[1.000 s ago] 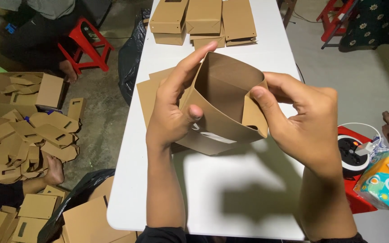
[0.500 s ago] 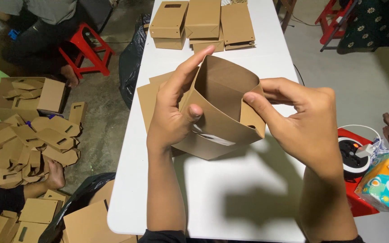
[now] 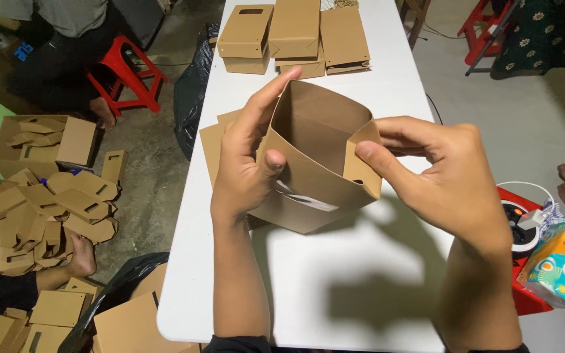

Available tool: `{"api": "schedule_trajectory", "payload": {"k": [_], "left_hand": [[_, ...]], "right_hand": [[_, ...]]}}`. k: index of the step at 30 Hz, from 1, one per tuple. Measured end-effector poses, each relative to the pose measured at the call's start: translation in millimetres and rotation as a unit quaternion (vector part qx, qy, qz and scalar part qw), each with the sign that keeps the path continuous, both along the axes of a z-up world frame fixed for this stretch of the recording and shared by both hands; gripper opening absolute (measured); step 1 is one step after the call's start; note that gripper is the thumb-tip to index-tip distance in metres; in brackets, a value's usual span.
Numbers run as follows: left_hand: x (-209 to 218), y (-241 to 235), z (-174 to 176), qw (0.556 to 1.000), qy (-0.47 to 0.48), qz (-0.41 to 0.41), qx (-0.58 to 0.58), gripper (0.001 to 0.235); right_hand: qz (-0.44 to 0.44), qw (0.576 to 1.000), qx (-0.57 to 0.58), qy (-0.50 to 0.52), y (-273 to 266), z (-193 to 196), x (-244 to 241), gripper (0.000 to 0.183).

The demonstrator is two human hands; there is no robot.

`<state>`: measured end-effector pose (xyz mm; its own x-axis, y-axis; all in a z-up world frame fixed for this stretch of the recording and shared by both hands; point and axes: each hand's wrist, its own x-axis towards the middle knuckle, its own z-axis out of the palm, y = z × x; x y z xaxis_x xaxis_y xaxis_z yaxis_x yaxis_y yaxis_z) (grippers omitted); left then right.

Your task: Assembling cardboard boxes by folding flat templates and tucking in flaps at a work table.

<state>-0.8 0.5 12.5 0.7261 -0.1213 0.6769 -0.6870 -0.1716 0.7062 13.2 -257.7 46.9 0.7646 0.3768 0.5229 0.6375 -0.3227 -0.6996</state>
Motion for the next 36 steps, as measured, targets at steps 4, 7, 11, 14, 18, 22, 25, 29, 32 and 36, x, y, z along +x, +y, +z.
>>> {"api": "schedule_trajectory", "payload": {"k": [4, 7, 11, 14, 18, 22, 25, 29, 32, 36], "left_hand": [[0.5, 2.0, 1.6, 1.000, -0.008, 0.006, 0.023, 0.108], [-1.9, 4.3, 0.8, 0.999, -0.007, 0.006, 0.031, 0.106], [-1.2, 9.3, -1.4, 0.999, -0.024, 0.011, 0.030, 0.108], [-3.3, 11.7, -1.9, 0.999, -0.029, 0.012, 0.033, 0.109], [-6.6, 12.1, -0.5, 1.000, -0.024, -0.004, 0.017, 0.111], [-8.9, 12.0, 0.4, 0.999, -0.015, -0.031, 0.003, 0.114], [-9.9, 14.8, 6.4, 0.998, 0.001, -0.066, 0.017, 0.117], [-9.9, 21.9, 7.6, 0.983, 0.080, -0.161, 0.021, 0.111], [-0.1, 37.9, -4.1, 0.955, 0.120, -0.272, 0.018, 0.097], [21.3, 47.4, -15.2, 0.895, 0.095, -0.428, 0.088, 0.130]], "right_hand": [[-0.012, 1.000, -0.024, -0.009, -6.1, -4.9, 6.2, 0.015], [-0.032, 0.997, -0.050, -0.058, -8.4, -13.9, 9.6, 0.015], [-0.021, 0.993, -0.059, -0.101, -9.2, -18.9, 12.4, 0.014], [-0.022, 0.989, -0.070, -0.130, -9.5, -20.9, 11.4, 0.013], [-0.026, 0.983, -0.085, -0.161, -10.8, -20.8, 9.1, 0.013], [-0.020, 0.980, -0.075, -0.186, -11.7, -22.0, 10.0, 0.011], [-0.021, 0.978, -0.076, -0.191, -12.4, -23.9, 13.2, 0.009], [-0.017, 0.982, -0.082, -0.166, -16.7, -26.4, 18.4, 0.011], [0.010, 0.986, -0.085, -0.145, -20.7, -25.1, 27.2, 0.013], [0.121, 0.986, -0.062, -0.099, -25.1, -20.3, 35.4, 0.013]]}}
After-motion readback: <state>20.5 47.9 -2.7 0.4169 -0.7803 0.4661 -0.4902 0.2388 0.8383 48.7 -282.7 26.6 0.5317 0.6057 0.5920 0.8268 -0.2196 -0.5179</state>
